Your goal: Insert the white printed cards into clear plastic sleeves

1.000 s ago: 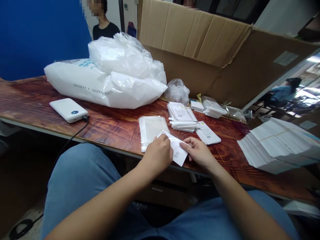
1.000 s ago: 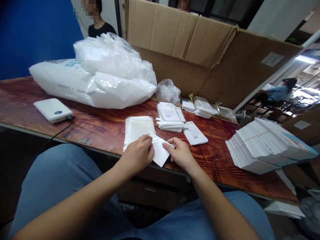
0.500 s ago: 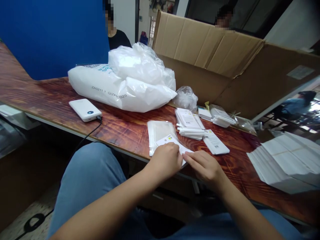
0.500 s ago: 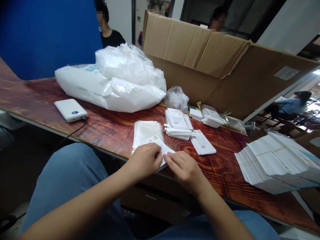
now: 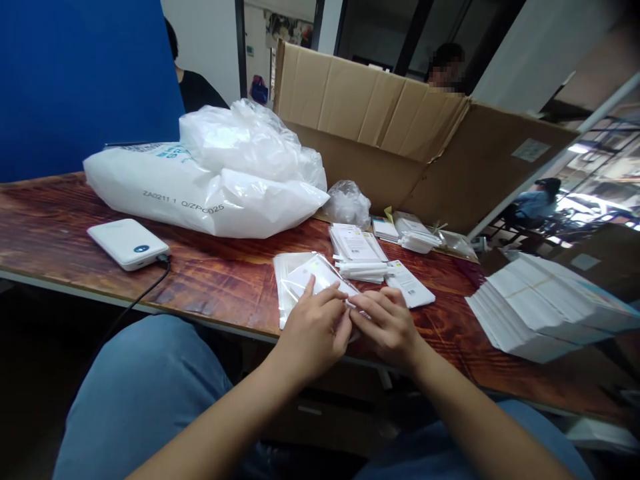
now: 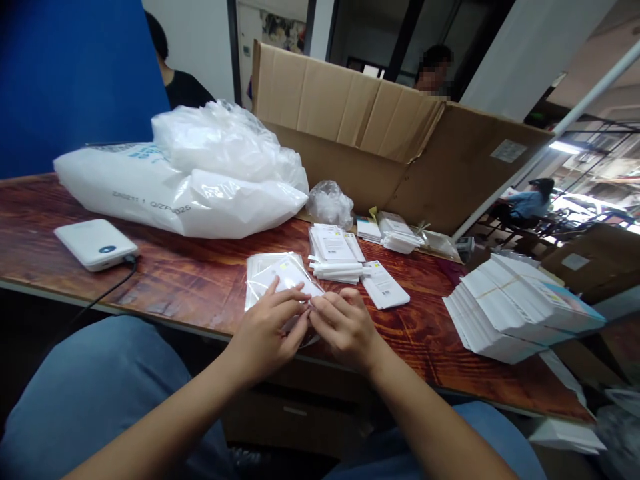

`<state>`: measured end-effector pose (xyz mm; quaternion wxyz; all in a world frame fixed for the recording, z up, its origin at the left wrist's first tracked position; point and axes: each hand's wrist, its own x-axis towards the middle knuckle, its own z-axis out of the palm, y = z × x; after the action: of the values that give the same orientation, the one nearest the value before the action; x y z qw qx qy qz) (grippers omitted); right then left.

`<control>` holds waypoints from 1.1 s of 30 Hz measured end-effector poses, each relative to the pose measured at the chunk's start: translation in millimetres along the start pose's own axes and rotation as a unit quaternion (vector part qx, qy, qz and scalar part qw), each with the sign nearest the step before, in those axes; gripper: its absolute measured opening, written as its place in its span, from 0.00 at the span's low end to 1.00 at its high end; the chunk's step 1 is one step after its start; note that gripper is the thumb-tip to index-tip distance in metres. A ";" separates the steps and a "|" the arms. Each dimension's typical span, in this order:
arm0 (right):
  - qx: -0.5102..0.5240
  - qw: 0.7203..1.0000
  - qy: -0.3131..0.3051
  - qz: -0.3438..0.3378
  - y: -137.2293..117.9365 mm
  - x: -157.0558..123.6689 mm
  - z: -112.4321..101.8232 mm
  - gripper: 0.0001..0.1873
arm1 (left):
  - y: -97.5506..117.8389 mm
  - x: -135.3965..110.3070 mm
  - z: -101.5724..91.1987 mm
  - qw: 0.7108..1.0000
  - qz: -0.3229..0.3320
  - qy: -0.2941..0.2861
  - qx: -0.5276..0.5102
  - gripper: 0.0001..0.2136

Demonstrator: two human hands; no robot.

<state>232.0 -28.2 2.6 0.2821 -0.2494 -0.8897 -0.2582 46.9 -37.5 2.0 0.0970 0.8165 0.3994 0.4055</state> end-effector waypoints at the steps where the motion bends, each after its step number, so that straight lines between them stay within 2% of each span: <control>1: -0.009 1.000 0.006 0.004 6.8 1.0 -4.2 0.08 | 2.0 0.8 -2.9 0.999 0.023 0.033 0.004 0.09; 3: -0.051 0.998 0.022 0.031 26.3 4.1 -10.2 0.09 | 4.3 3.7 -9.5 0.995 0.048 0.086 0.021 0.13; 5: -0.105 0.991 0.019 0.086 52.4 9.1 -10.0 0.09 | 1.7 7.6 -15.6 0.994 0.048 0.091 0.039 0.15; 6: -0.127 0.985 0.003 0.120 66.5 12.3 -7.3 0.08 | -1.9 9.5 -17.9 0.995 0.041 0.069 0.054 0.14; 7: -0.138 0.977 -0.037 0.156 80.3 15.6 -3.0 0.10 | -6.8 11.2 -19.5 0.996 0.030 0.034 0.073 0.12; 9: -0.120 0.959 -0.151 0.207 104.3 21.8 8.2 0.16 | -19.2 13.7 -21.1 0.991 -0.006 -0.053 0.120 0.09; 10: -0.097 0.948 -0.208 0.222 113.5 23.9 13.9 0.17 | -25.9 14.6 -21.2 0.986 -0.021 -0.093 0.138 0.09; 12: -0.061 0.931 -0.274 0.234 125.8 25.1 22.1 0.16 | -38.2 16.4 -21.0 0.976 -0.039 -0.155 0.150 0.11; 14: -0.035 0.918 -0.308 0.248 132.2 20.5 22.7 0.11 | -47.0 19.6 -20.7 0.968 -0.046 -0.202 0.142 0.12; 16: -0.024 0.901 -0.323 0.290 136.5 8.9 14.2 0.09 | -51.2 24.9 -19.8 0.960 -0.062 -0.231 0.143 0.12; 18: -0.037 0.875 -0.319 0.363 140.6 -10.0 -0.5 0.14 | -50.8 30.9 -17.9 0.952 -0.077 -0.251 0.160 0.13; 20: -0.058 0.833 -0.316 0.450 143.7 -34.2 -16.3 0.24 | -47.5 35.4 -15.0 0.945 -0.078 -0.256 0.187 0.16; 22: -0.066 0.788 -0.318 0.524 144.7 -59.5 -27.7 0.35 | -43.8 36.9 -12.1 0.943 -0.068 -0.244 0.214 0.19; 24: -0.050 0.757 -0.313 0.571 142.8 -81.1 -32.5 0.40 | -42.4 36.0 -10.6 0.945 -0.069 -0.222 0.231 0.19; 28: 0.001 0.747 -0.252 0.615 132.7 -104.8 -28.4 0.31 | -48.5 32.3 -14.7 0.948 -0.119 -0.220 0.196 0.16; 33: 0.013 0.748 -0.105 0.656 126.1 -112.7 -20.6 0.30 | -57.3 32.1 -22.7 0.944 -0.197 -0.227 0.136 0.16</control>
<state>394.8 19.5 -13.8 0.2899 -0.7933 -0.5346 0.0297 8.6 20.0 8.0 0.1510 0.7975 0.5707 0.1244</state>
